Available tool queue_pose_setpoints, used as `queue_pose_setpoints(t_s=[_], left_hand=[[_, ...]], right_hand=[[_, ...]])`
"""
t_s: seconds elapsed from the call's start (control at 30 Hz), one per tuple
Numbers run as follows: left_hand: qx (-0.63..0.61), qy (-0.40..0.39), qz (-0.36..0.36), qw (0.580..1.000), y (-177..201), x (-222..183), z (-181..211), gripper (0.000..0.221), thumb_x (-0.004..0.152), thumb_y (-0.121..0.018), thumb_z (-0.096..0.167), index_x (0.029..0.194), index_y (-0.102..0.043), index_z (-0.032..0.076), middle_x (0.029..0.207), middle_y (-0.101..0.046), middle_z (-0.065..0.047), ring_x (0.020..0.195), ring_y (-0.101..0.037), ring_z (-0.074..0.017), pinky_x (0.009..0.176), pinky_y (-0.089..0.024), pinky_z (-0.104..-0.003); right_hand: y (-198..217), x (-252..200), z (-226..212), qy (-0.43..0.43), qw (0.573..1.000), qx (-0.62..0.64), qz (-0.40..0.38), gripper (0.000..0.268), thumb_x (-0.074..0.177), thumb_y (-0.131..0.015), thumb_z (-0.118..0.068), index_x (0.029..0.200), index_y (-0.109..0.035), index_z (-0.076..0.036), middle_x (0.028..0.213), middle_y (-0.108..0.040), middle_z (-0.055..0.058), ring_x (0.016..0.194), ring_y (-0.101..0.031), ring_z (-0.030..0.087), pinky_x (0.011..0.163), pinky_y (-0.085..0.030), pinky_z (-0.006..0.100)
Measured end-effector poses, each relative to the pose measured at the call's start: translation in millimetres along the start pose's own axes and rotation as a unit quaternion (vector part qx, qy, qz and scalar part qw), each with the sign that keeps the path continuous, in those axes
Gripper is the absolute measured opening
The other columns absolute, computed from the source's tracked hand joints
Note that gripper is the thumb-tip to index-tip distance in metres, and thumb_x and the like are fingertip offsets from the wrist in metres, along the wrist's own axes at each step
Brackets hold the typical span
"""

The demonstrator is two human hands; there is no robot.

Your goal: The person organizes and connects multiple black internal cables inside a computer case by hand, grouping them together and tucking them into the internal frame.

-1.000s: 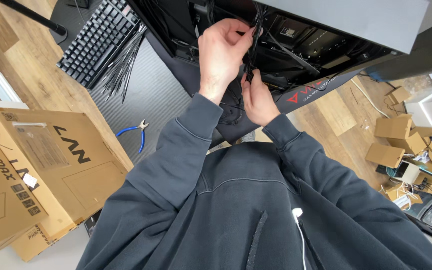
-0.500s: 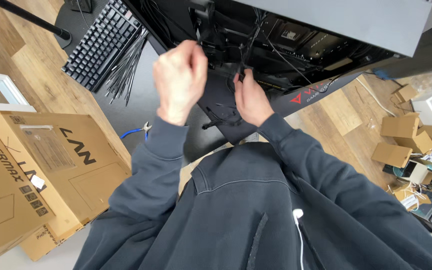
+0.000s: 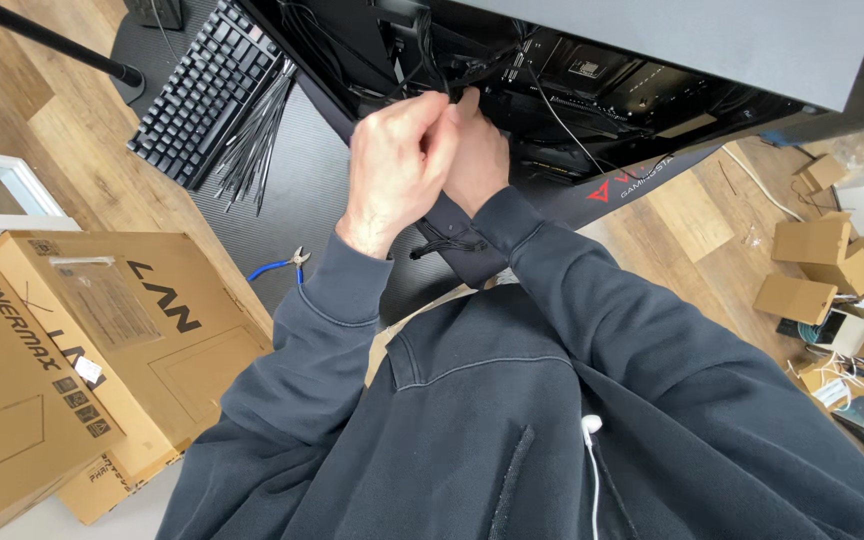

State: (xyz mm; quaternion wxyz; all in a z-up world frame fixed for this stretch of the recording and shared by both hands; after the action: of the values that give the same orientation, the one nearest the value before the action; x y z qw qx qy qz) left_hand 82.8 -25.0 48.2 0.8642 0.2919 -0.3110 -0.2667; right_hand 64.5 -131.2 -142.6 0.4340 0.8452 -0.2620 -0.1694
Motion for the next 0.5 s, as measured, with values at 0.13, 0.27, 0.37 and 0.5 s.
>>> queue_pose_setpoints(t_s=[0.13, 0.27, 0.37, 0.5], left_hand=[[-0.018, -0.093, 0.005, 0.995, -31.7, 6.3, 12.0, 0.015, 0.094, -0.056, 0.01, 0.079, -0.053, 0.01, 0.067, -0.054, -0.006, 0.059, -0.052, -0.0261, 0.054, -0.041, -0.043], [0.197, -0.199, -0.064, 0.958, -89.6, -1.2, 86.5, 0.008, 0.08, -0.058, 0.024, 0.077, -0.065, 0.029, 0.067, -0.058, 0.011, 0.084, -0.061, -0.0184, 0.08, -0.043, -0.079], [-0.111, -0.122, 0.031, 0.986, -47.6, -14.7, 90.7, 0.014, 0.091, -0.058, 0.004, 0.078, -0.054, 0.01, 0.07, -0.057, -0.003, 0.068, -0.05, -0.0252, 0.064, -0.043, -0.038], [-0.131, 0.006, 0.175, 0.976, -14.3, -27.4, 23.7, 0.014, 0.092, -0.072, 0.035, 0.094, -0.067, 0.023, 0.07, -0.064, -0.001, 0.067, -0.066, -0.027, 0.062, -0.056, -0.038]], right_hand=[[-16.7, 2.0, 10.5, 0.071, 0.993, -0.092, 0.005, 0.067, 0.1, -0.047, -0.032, 0.149, -0.033, 0.01, 0.103, -0.073, 0.017, 0.085, -0.071, 0.043, 0.069, -0.054, 0.058], [-12.4, 2.9, 3.2, 0.087, 0.989, -0.116, 0.019, 0.062, 0.1, -0.047, -0.034, 0.145, -0.037, 0.008, 0.1, -0.073, 0.018, 0.079, -0.071, 0.043, 0.065, -0.054, 0.058], [-13.9, 4.2, -16.1, 0.106, 0.986, -0.123, 0.025, 0.058, 0.101, -0.047, -0.035, 0.142, -0.04, 0.006, 0.099, -0.072, 0.018, 0.075, -0.071, 0.044, 0.061, -0.053, 0.058], [9.1, 9.5, -0.9, 0.097, 0.984, -0.144, 0.046, 0.055, 0.101, -0.047, -0.036, 0.139, -0.044, 0.004, 0.097, -0.071, 0.018, 0.07, -0.07, 0.044, 0.058, -0.053, 0.058]])
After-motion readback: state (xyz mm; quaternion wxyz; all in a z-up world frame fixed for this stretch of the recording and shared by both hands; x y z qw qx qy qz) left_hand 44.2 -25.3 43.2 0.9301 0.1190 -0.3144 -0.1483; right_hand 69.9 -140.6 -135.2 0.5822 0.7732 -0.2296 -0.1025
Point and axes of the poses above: each hand's wrist, its own x-axis towards the middle knuckle, its own y-axis out of the back of the hand, z = x × y, the point moved 10 cm from there along x, towards the middle knuckle
